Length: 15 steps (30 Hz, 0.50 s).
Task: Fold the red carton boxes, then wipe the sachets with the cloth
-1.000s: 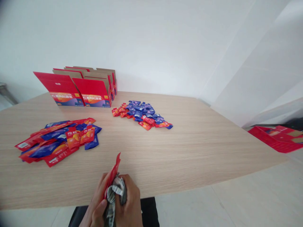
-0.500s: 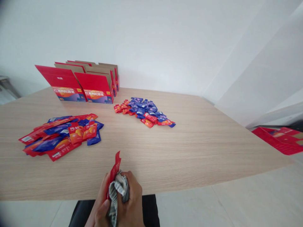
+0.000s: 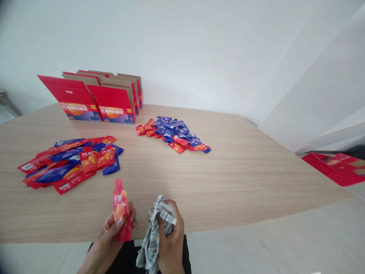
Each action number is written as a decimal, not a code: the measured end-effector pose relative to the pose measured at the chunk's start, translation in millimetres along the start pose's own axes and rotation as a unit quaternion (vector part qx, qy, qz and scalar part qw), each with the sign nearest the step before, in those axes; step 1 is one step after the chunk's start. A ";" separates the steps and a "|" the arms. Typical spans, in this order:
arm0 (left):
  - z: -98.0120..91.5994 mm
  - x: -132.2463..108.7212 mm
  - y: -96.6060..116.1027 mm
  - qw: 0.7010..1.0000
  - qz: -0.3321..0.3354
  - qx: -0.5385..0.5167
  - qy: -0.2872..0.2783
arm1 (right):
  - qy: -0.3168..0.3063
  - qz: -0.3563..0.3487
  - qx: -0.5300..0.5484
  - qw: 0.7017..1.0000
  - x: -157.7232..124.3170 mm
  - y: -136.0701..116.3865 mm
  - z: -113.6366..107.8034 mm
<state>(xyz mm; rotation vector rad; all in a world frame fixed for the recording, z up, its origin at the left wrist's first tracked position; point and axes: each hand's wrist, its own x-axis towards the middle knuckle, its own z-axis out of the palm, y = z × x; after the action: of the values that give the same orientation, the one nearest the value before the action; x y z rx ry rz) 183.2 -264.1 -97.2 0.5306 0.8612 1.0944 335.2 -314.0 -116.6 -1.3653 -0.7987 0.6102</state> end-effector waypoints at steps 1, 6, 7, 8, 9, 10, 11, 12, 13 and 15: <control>1.3 1.9 0.7 1.000 -0.003 -0.011 0.009 | 0.005 -0.001 -0.006 1.000 0.4 -0.1 -1.3; -2.4 8.4 -7.9 0.999 0.012 0.030 -0.003 | -0.077 -0.069 -0.035 0.994 3.5 -27.9 10.9; -5.6 7.3 -13.3 0.998 0.012 0.064 -0.014 | -0.099 -0.091 -0.039 0.990 4.4 -33.9 15.3; -8.7 4.7 -19.5 0.994 0.012 0.108 -0.024 | -0.112 -0.110 -0.045 0.987 5.4 -38.3 19.1; -11.0 0.7 -26.3 0.987 0.013 0.154 -0.032 | -0.111 -0.127 -0.051 0.984 6.5 -40.8 21.9; -12.2 -4.3 -33.3 0.980 0.019 0.196 -0.038 | -0.099 -0.140 -0.056 0.984 7.6 -41.5 23.5; -11.7 -10.2 -39.9 0.972 0.030 0.229 -0.043 | -0.080 -0.149 -0.060 0.984 9.0 -40.7 23.6; -9.5 -16.2 -46.0 0.965 0.047 0.252 -0.051 | -0.062 -0.154 -0.060 0.984 10.5 -38.8 22.2; -6.1 -22.1 -51.3 0.959 0.070 0.266 -0.062 | -0.042 -0.154 -0.059 0.985 12.3 -36.4 19.7; 2.2 -31.9 -59.7 0.948 0.122 0.279 -0.096 | -0.006 -0.143 -0.057 0.988 16.4 -32.1 12.6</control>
<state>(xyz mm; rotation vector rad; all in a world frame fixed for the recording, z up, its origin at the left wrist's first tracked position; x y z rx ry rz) 211.1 -316.6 -129.7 1.2238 0.9483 0.9916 332.9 -297.5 -82.3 -1.3187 -1.0312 0.3521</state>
